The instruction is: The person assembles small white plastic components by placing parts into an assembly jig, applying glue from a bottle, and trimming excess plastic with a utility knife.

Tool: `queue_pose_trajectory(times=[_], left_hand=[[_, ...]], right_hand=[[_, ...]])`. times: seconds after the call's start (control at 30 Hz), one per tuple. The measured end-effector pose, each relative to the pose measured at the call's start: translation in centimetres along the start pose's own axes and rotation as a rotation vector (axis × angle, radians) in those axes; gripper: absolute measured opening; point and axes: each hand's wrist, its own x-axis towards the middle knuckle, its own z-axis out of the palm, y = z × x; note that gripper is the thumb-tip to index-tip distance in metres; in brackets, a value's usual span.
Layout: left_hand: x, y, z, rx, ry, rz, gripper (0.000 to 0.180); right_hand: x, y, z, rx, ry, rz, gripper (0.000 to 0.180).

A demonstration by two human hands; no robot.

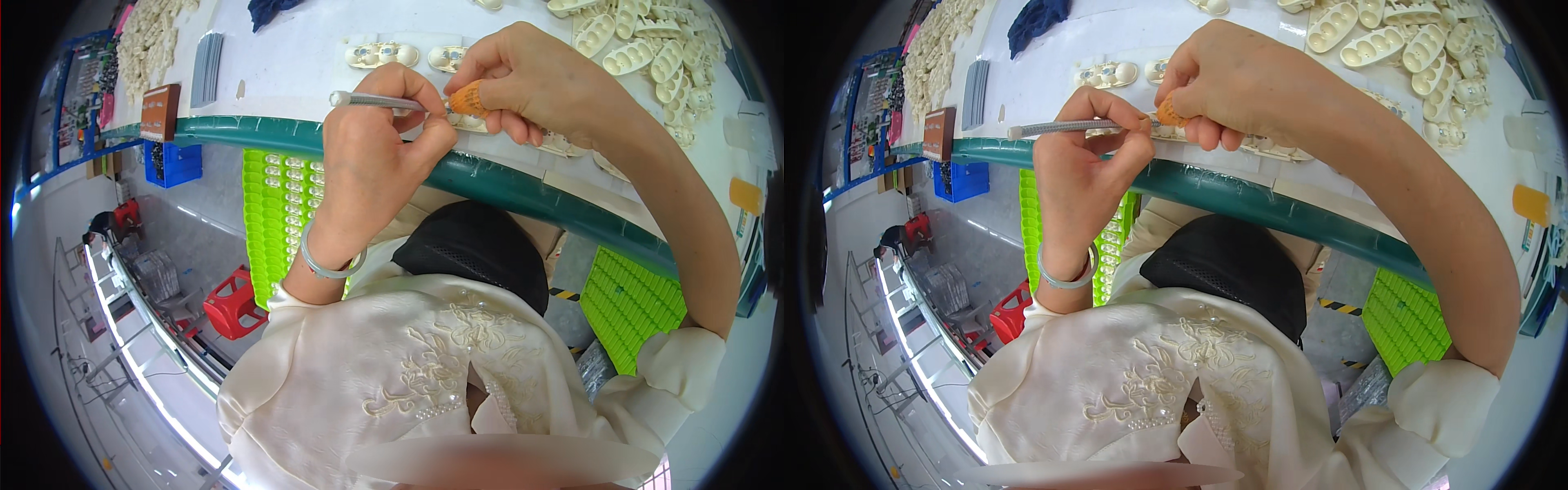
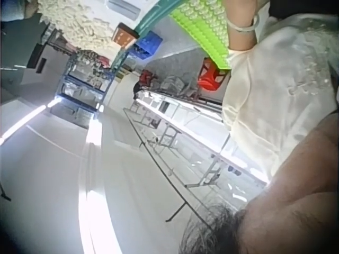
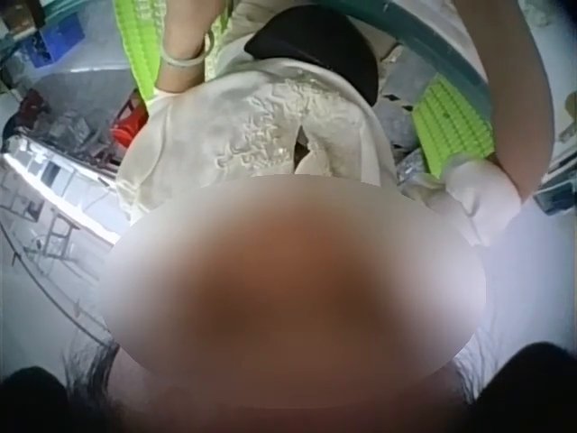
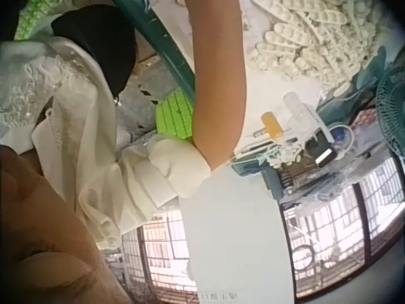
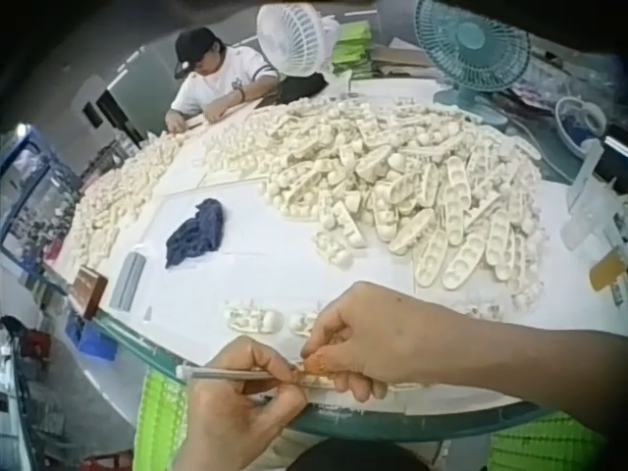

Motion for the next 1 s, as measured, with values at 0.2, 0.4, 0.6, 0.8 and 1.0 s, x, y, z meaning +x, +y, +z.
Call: queue_pose_trajectory(times=[0.2,0.4,0.6,0.8,1.0], left_hand=[[-0.1,-0.9,-0.6,0.038,-0.010,-0.049,0.011],[-0.3,-0.4,-0.7,-0.177,-0.009,-0.181,0.009],[-0.3,-0.6,-0.8,-0.199,-0.019,-0.173,0.010],[-0.2,-0.6,-0.8,-0.174,-0.010,-0.139,0.011],[-0.3,-0.8,-1.0,-0.160,-0.022,-0.099,0.010]], right_hand=[[-0.4,-0.8,0.3,-0.027,0.011,0.037,0.015],[-0.8,-0.7,0.5,-0.007,0.010,0.039,0.016],[-0.9,-0.8,0.3,-0.009,0.008,0.063,0.018],[-1.7,-1.8,0.0,-0.065,0.036,0.092,0.021],[-2.7,-1.9,-0.5,-0.177,0.073,0.123,0.020]])
